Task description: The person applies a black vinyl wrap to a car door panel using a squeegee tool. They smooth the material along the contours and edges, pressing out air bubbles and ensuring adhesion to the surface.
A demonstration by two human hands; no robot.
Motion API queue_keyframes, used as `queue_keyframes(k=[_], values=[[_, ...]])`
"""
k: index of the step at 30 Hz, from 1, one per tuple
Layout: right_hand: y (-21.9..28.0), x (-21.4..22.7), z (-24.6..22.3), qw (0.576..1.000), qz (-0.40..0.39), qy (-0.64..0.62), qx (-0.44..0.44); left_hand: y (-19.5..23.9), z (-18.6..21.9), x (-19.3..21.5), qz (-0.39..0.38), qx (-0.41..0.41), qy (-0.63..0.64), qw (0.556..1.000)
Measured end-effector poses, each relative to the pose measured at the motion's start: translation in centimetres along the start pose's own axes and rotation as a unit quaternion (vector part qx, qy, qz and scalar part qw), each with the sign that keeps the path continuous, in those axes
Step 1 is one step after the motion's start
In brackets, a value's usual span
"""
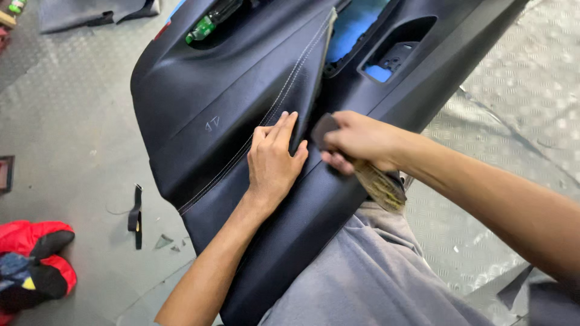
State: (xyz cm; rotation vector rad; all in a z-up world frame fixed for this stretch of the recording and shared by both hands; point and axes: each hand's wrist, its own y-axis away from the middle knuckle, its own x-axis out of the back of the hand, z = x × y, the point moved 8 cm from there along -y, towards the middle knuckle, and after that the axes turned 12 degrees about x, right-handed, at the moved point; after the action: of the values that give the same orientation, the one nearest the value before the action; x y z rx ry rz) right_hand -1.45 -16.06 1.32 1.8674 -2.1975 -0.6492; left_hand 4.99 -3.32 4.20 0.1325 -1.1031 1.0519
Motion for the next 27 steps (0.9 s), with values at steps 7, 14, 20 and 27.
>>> queue_keyframes(k=[7, 14, 20, 27], values=[[4.8, 2.3, 0.0, 0.999, 0.03, -0.014, 0.03, 0.2, -0.2, 0.2, -0.038, 0.013, 0.027, 0.999], [7.6, 2.3, 2.9, 0.995, -0.008, 0.062, 0.079, 0.1, -1.7, 0.7, -0.08, 0.011, 0.09, 0.993], [8.3, 1.3, 1.3, 0.986, 0.08, 0.1, 0.108, 0.9, -2.5, 0.2, -0.052, 0.05, 0.114, 0.991], [6.4, -0.8, 0.6, 0.978, 0.113, 0.141, 0.1, 1.1, -1.3, 0.1, -0.031, 0.037, 0.066, 0.997]])
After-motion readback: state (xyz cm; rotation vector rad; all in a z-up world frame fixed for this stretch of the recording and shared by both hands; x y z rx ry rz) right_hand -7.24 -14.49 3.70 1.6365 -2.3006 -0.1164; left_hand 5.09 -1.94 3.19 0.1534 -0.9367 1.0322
